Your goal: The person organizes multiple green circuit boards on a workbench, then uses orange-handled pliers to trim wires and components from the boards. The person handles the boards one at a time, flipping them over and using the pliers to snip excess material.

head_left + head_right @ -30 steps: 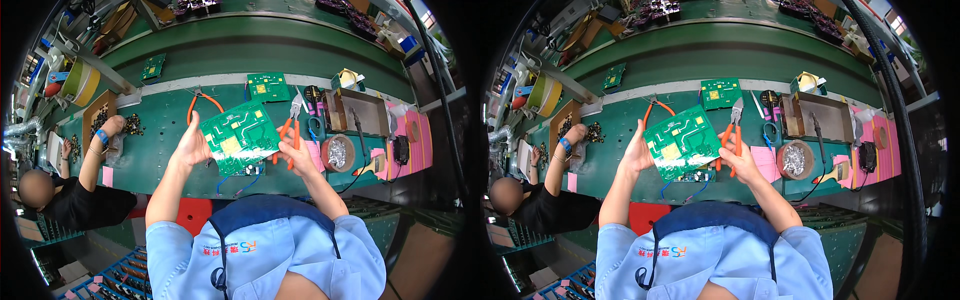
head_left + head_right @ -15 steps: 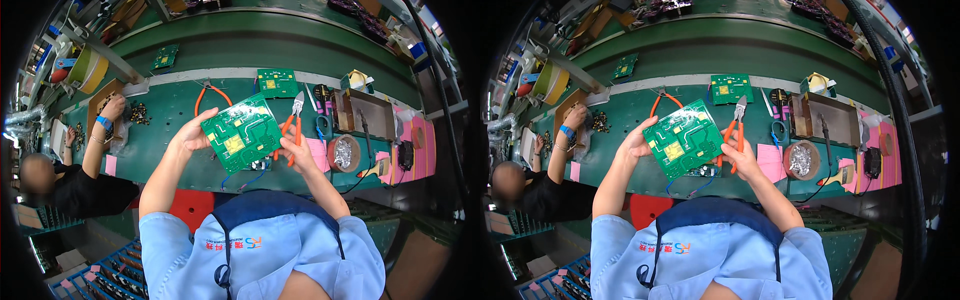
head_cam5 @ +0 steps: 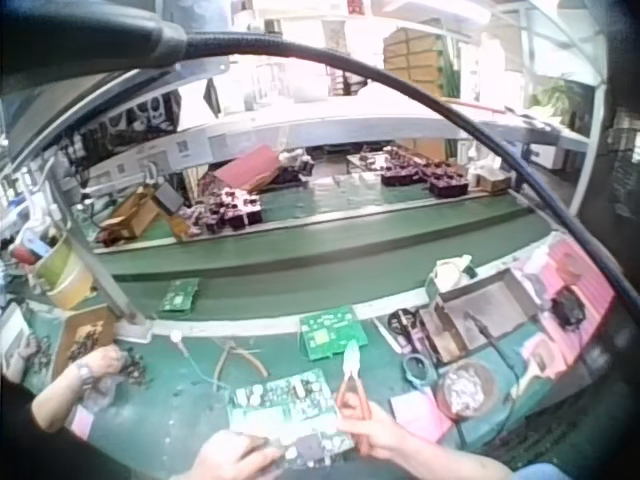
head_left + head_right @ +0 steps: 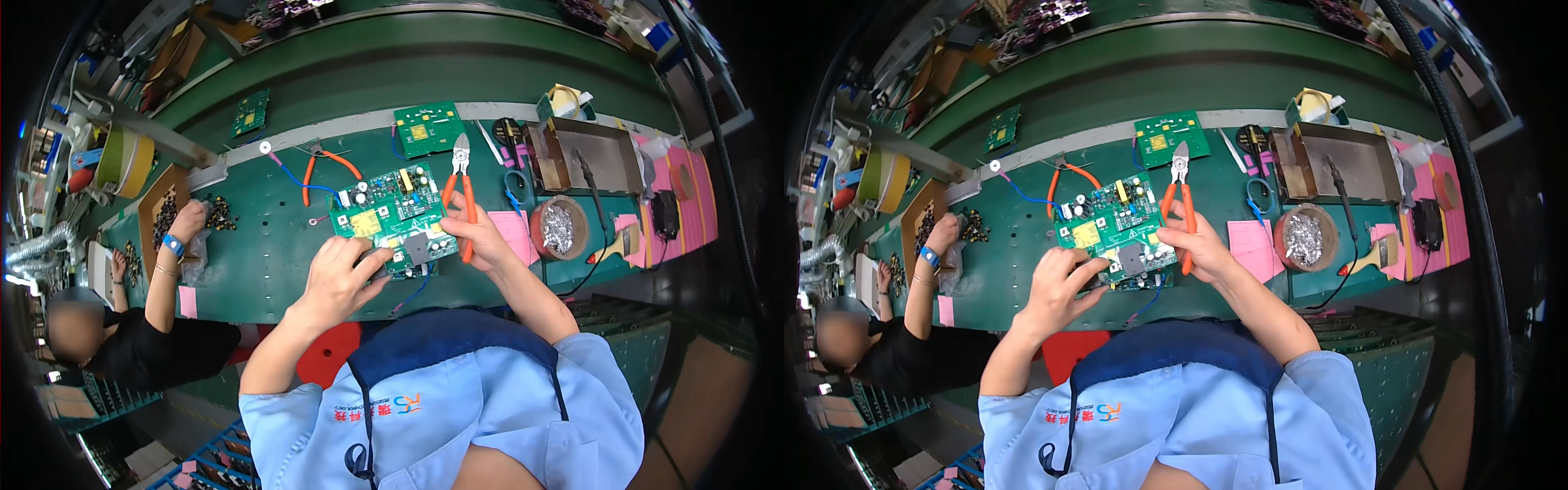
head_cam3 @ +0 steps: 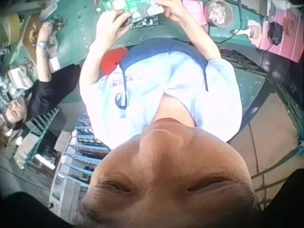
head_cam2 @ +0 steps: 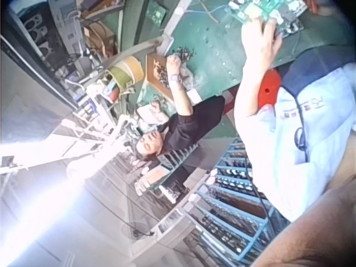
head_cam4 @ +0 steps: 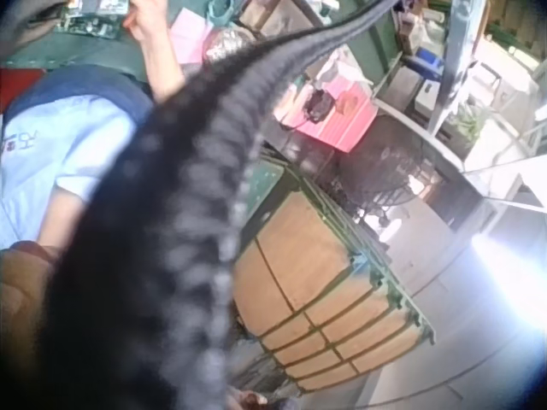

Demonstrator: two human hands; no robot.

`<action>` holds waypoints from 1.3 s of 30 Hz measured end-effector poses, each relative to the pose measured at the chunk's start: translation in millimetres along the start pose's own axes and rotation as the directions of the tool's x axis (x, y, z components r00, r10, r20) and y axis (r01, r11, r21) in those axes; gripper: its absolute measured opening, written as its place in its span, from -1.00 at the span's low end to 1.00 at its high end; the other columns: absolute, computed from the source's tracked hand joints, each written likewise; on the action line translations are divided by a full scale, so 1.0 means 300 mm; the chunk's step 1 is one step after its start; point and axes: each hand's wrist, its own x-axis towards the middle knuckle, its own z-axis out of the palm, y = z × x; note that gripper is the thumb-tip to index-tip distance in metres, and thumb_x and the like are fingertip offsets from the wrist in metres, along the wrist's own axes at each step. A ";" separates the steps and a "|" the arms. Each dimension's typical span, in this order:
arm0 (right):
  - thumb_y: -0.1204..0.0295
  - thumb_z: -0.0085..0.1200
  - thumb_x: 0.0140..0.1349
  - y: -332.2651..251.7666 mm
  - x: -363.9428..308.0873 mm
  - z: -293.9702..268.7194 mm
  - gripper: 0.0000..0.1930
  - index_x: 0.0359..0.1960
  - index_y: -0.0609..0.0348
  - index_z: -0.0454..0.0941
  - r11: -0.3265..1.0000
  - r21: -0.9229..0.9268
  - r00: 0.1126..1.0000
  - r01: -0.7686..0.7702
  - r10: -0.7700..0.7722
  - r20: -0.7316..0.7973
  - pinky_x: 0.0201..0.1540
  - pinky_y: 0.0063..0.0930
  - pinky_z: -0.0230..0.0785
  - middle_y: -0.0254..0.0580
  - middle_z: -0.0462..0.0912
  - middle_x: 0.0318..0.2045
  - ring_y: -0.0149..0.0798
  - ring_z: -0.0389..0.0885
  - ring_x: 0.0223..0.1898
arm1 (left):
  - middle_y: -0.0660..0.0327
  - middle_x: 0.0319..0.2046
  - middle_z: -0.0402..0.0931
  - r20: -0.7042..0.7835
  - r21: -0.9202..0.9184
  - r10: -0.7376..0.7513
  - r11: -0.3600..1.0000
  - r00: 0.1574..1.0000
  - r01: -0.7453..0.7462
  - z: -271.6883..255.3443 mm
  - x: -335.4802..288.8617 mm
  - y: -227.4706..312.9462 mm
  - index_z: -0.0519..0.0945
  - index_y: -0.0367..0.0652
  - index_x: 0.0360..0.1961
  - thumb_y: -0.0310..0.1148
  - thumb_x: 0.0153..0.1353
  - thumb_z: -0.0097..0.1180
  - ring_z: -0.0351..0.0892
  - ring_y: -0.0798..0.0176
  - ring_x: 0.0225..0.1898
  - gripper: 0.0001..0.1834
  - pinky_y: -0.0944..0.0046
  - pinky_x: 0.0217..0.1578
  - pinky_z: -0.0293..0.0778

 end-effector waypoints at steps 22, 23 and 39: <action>0.59 -0.07 0.05 0.050 -0.036 -0.056 -0.55 0.00 0.25 0.11 1.000 -0.005 0.997 -0.018 0.018 -0.081 -0.15 -0.53 0.31 -0.06 0.46 -0.19 -0.35 0.46 -0.18 | 0.20 -0.29 0.48 0.476 -0.880 -0.545 -0.302 0.690 0.367 0.183 -0.080 -0.137 0.38 -0.30 -0.12 -0.42 0.14 -0.12 0.51 0.40 -0.34 -0.72 0.39 -0.35 0.46; 0.59 -0.07 0.05 0.051 -0.037 -0.057 -0.55 0.01 0.26 0.11 1.000 0.004 0.996 -0.024 0.024 -0.084 -0.15 -0.53 0.30 -0.07 0.46 -0.20 -0.35 0.46 -0.18 | 0.20 -0.30 0.49 0.479 -0.878 -0.547 -0.306 0.687 0.368 0.183 -0.079 -0.134 0.38 -0.30 -0.12 -0.42 0.14 -0.12 0.51 0.39 -0.35 -0.72 0.39 -0.35 0.46; 0.44 0.00 -0.05 0.130 -0.096 -0.084 -0.62 -0.13 0.26 0.31 0.439 -0.876 0.960 -0.202 -0.089 -0.266 -0.36 -0.45 0.29 -0.10 0.46 -0.55 -0.19 0.46 -0.50 | 0.23 -0.41 0.42 0.258 -0.583 -0.770 0.359 0.584 0.729 0.311 -0.166 -0.160 0.31 -0.27 -0.01 -0.52 -0.02 0.07 0.44 0.45 -0.51 -0.52 0.45 -0.58 0.37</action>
